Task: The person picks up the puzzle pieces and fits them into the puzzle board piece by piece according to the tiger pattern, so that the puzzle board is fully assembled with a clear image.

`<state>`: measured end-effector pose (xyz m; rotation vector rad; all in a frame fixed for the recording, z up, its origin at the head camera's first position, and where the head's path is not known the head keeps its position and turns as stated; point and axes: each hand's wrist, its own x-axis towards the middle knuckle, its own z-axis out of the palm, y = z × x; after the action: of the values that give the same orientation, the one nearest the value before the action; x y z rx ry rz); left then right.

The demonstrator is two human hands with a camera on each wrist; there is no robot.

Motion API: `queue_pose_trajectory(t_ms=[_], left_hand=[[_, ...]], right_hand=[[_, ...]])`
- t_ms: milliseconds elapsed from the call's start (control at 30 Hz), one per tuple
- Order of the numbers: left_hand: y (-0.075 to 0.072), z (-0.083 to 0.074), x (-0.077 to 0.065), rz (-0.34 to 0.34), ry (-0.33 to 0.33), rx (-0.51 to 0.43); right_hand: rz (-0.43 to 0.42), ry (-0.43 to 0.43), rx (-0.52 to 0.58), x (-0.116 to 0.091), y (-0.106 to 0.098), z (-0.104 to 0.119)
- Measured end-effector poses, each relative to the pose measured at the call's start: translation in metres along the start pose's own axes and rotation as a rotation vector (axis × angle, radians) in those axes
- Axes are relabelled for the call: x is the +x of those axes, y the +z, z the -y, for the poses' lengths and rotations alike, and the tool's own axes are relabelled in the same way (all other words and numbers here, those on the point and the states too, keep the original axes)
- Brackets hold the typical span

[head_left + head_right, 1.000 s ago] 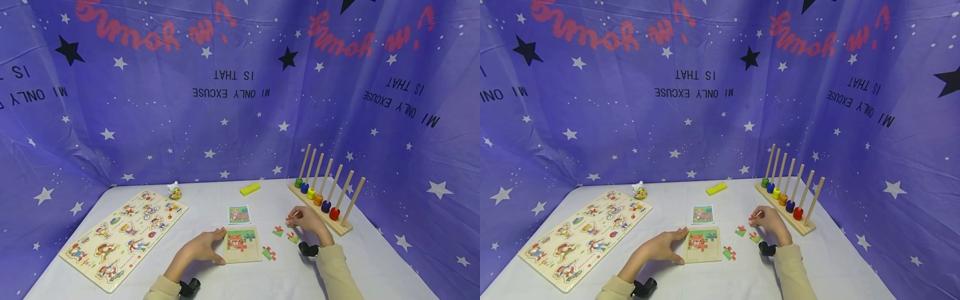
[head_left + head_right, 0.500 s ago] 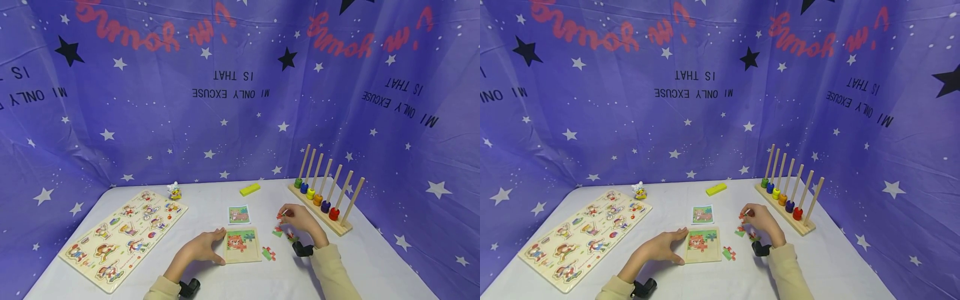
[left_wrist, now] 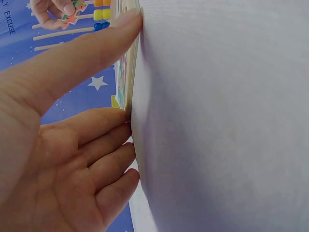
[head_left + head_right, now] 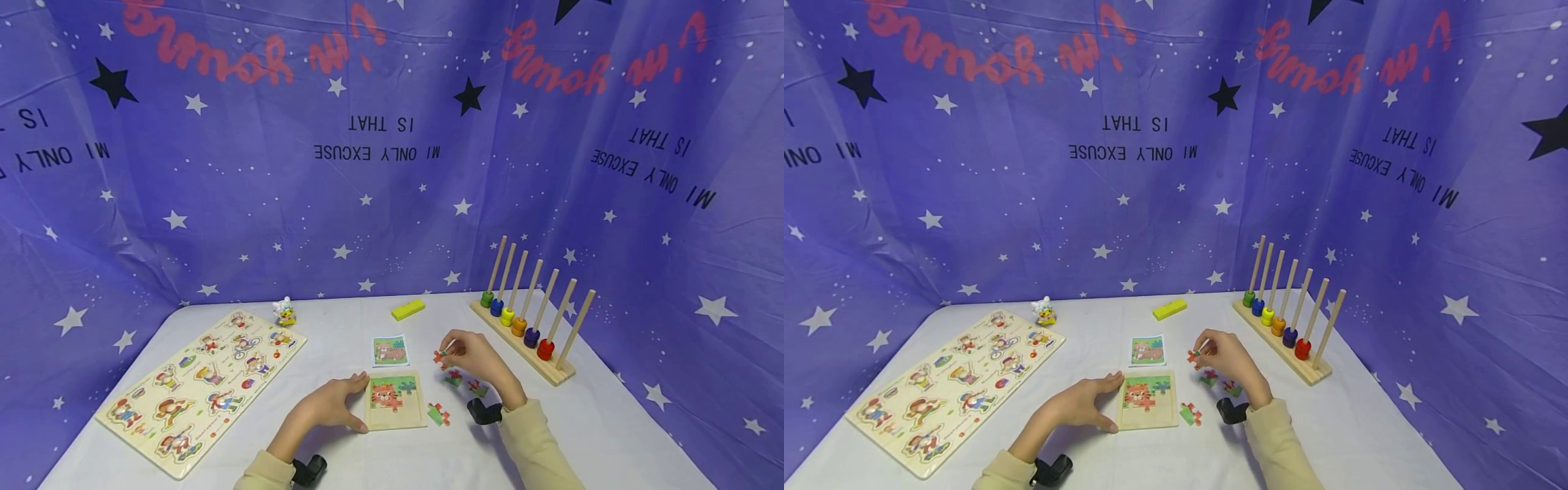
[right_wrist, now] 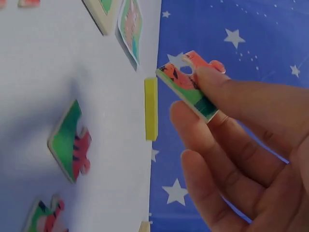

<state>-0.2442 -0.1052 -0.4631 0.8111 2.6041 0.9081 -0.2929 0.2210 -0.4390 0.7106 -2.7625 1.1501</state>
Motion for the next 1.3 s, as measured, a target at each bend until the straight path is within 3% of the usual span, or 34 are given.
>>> queue_pose_trajectory(t_ms=[600, 1300], left_hand=[[-0.002, 0.0, 0.0, 0.008, -0.007, 0.0], [-0.001, 0.001, 0.001, 0.006, -0.008, 0.011]], right_hand=[[0.106, -0.127, -0.013, 0.003, 0.021, 0.019], [0.259, -0.158, -0.009, 0.004, 0.052, 0.028]])
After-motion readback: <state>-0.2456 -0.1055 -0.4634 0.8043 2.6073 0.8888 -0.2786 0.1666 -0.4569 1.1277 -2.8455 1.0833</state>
